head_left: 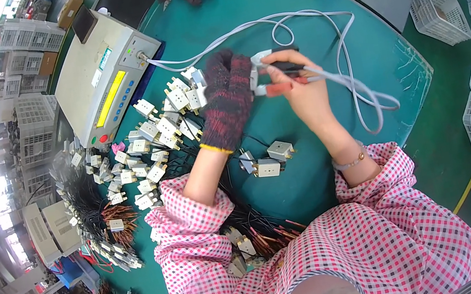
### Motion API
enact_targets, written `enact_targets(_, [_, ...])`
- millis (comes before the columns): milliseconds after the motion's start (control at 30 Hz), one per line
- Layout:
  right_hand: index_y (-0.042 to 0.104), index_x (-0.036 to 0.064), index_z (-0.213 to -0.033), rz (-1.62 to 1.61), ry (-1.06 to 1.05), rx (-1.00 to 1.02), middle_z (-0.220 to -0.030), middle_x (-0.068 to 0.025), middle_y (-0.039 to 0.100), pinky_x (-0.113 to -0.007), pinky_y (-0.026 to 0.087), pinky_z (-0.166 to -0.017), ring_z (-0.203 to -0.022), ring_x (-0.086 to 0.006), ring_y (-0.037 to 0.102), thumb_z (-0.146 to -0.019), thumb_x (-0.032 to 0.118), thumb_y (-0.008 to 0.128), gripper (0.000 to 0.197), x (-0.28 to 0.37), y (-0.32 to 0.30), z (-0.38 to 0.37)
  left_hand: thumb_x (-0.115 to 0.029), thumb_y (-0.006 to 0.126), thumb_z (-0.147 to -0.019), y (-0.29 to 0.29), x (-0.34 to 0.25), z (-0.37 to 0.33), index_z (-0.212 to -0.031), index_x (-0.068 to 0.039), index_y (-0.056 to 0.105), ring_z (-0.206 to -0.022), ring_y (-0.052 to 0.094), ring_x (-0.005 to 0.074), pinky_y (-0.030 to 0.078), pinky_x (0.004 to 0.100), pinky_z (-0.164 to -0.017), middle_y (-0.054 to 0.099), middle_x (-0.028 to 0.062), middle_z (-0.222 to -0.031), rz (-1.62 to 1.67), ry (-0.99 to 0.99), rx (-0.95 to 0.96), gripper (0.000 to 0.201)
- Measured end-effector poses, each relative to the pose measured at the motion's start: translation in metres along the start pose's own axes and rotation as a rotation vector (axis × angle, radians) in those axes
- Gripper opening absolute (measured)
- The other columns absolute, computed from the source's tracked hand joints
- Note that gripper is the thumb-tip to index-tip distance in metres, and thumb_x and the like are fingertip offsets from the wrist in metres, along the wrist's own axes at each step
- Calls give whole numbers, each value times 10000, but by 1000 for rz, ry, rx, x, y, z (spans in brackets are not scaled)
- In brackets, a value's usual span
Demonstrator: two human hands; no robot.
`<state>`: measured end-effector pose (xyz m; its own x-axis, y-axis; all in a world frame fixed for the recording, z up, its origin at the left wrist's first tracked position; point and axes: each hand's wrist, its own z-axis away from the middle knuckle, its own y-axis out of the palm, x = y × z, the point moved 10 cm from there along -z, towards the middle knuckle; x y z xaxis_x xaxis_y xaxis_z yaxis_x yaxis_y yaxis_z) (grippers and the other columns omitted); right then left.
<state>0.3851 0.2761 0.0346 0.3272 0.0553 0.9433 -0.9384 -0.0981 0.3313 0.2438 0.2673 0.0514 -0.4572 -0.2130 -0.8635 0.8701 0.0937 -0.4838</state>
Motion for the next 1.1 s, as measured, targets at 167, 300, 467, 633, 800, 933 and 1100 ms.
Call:
enact_targets(167, [564, -14, -1028, -75, 50, -216, -919, -143, 616, -307, 564, -645, -773, -208, 644, -873, 96, 550, 191, 0, -58, -16, -131, 606, -823, -1, -93, 58, -1115, -58, 521, -932, 572, 223, 453, 321, -813, 539, 114, -1041, -429, 561, 237, 313])
enact_targets(300, [556, -19, -1048, -145, -20, -182, -921, -152, 617, -317, 570, -668, -807, -227, 644, -868, 94, 547, 212, 2, -58, -19, -106, 650, -766, 57, -55, 97, -1061, -66, 545, -907, 580, 274, 469, 335, -778, 555, 110, -997, -612, 644, 697, 315])
enact_targets(467, [544, -17, -1074, -197, 11, -207, -910, -156, 623, -310, 572, -673, -794, -244, 651, -861, 86, 551, 237, -3, -62, -19, -159, 701, -724, 59, -37, 80, -972, -64, 561, -802, 587, 315, 469, 358, -687, 584, 103, -905, -505, 607, 815, 300])
enact_targets(633, [559, -8, -1054, -161, 42, -208, -911, -152, 625, -309, 568, -652, -777, -236, 653, -863, 97, 560, 219, 1, -59, -14, -239, 706, -742, 35, -34, 33, -961, -66, 546, -734, 605, 302, 451, 360, -622, 583, 119, -736, -450, 227, 687, 322])
enact_targets(800, [581, 11, -1027, -81, 83, -203, -902, -132, 629, -291, 553, -613, -728, -232, 659, -866, 126, 573, 198, -3, -48, -11, -373, 700, -717, 30, -30, 24, -929, -70, 523, -713, 607, 341, 460, 403, -620, 598, 182, -745, -605, 282, 366, 410])
enact_targets(933, [585, 16, -1025, -63, 55, -201, -904, -122, 632, -274, 541, -596, -711, -233, 662, -866, 133, 577, 197, 4, -47, -10, -297, 684, -751, -3, -23, 17, -1103, -76, 472, -784, 620, 336, 477, 396, -661, 611, 184, -836, -517, 218, -65, 467])
enact_targets(1100, [579, 19, -1037, -48, 56, -220, -904, -123, 635, -266, 534, -587, -711, -230, 664, -872, 140, 572, 205, 2, -54, -11, -198, 658, -799, 21, -7, 17, -1240, -78, 434, -912, 609, 231, 468, 345, -786, 606, 124, -989, -79, 172, 658, 508])
